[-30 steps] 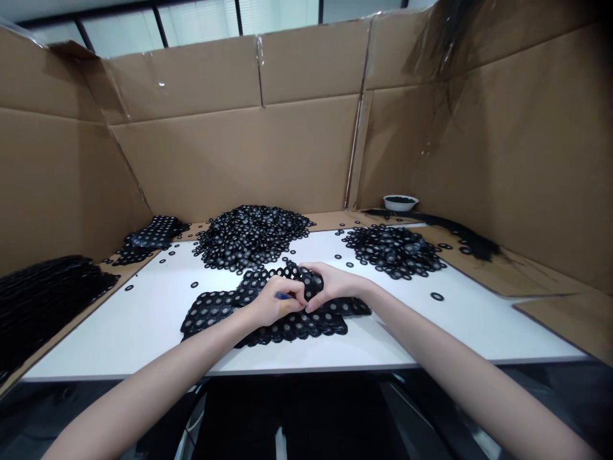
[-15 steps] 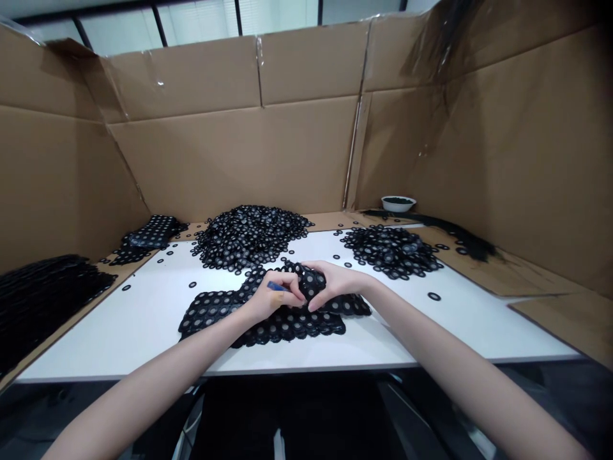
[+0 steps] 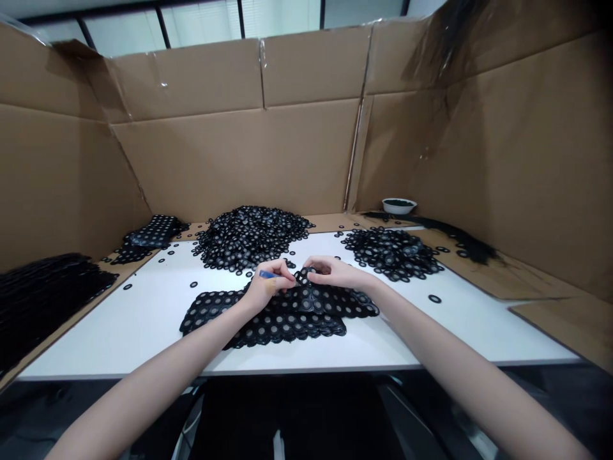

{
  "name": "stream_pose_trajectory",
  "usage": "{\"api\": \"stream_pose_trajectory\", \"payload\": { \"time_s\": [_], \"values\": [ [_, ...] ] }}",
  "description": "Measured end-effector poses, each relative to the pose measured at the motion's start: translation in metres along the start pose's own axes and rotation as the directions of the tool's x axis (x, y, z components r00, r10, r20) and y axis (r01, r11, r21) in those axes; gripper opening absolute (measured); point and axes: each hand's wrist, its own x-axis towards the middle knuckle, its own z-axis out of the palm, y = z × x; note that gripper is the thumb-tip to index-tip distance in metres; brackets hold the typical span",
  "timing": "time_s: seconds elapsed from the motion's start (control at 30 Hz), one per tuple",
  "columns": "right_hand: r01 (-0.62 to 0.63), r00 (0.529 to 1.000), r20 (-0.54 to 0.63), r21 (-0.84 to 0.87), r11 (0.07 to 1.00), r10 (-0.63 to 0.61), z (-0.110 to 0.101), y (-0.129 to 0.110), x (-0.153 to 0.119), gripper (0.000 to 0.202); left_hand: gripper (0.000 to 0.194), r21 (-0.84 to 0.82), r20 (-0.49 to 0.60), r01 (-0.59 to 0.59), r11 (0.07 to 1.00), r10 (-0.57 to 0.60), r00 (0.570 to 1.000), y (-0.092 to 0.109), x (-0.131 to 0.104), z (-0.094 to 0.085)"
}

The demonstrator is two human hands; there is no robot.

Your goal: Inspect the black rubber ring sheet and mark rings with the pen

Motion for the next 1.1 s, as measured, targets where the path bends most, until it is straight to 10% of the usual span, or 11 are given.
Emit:
{"api": "stream_pose_trajectory", "payload": {
  "time_s": [0.27, 1.1],
  "values": [
    [-0.01, 0.997, -0.08, -0.063, 0.998, 0.005, 0.01, 0.011, 0.005, 0.031, 0.008, 0.267, 0.009, -0.179, 0.947, 0.184, 0.983, 0.002, -0.003, 0.006],
    [0.042, 0.986, -0.161, 0.021, 0.999, -0.038, 0.014, 0.017, 0.007, 0.017, 0.002, 0.474, 0.076, -0.238, 0.848, 0.23, 0.97, -0.004, -0.001, 0.005]
  ]
}}
